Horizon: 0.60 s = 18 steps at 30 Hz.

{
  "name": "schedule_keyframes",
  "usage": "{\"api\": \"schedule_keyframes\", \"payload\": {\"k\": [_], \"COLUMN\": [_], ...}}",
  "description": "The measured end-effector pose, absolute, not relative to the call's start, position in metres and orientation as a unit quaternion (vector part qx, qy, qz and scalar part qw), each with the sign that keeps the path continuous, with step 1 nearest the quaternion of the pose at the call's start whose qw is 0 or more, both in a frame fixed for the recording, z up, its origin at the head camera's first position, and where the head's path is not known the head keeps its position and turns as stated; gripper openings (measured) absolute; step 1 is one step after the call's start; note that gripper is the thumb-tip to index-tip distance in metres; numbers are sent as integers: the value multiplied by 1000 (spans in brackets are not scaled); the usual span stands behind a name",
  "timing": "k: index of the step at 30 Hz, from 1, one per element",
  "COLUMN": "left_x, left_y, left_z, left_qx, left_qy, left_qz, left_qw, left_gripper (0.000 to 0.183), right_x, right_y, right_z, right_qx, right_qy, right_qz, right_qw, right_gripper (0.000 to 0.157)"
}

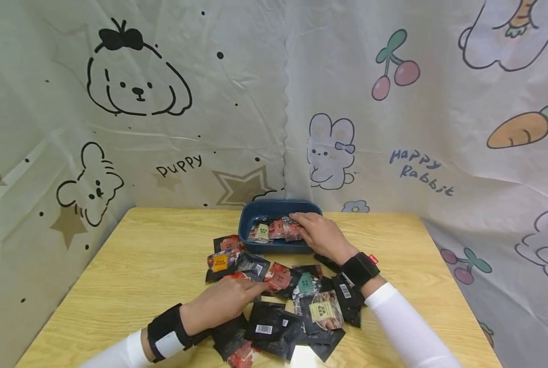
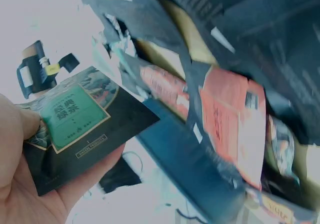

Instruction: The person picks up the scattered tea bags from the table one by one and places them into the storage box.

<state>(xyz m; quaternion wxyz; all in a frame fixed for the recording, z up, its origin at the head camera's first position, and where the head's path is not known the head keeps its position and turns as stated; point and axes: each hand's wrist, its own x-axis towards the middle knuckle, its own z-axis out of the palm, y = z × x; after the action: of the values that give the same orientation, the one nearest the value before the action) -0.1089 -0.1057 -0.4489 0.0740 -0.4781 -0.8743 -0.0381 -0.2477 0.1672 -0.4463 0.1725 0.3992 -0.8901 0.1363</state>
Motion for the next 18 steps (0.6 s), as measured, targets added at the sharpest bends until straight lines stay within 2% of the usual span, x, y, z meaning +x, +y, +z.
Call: {"api": "schedule_keyframes", "payload": {"k": [4, 8, 13, 15, 18], "left_x": [-116, -133, -167, -182, -204], "left_y": [-115, -127, -140, -142, -140], "left_z": [-435, -413, -392, -391, -399], "left_qx": [-458, -427, -398, -387, -377], "left_qy": [-881, -890, -892, -895, -900], "left_qz": [-38, -49, -56, -63, -69], "left_qw": [110, 152, 207, 212, 209], "left_gripper": [39, 39, 52, 59, 56], "right_x": [-246, -236, -217, -210, -199], "right_y": [165, 171, 176, 174, 169], "right_z": [-448, -446, -444, -445, -448], "right_qx": [389, 393, 409, 418, 436], "right_qy": [-899, -898, -892, -887, -879], "right_qz": [137, 134, 120, 117, 109], "right_qw": [147, 143, 152, 157, 162], "right_gripper": [57, 53, 50, 50, 48]}}
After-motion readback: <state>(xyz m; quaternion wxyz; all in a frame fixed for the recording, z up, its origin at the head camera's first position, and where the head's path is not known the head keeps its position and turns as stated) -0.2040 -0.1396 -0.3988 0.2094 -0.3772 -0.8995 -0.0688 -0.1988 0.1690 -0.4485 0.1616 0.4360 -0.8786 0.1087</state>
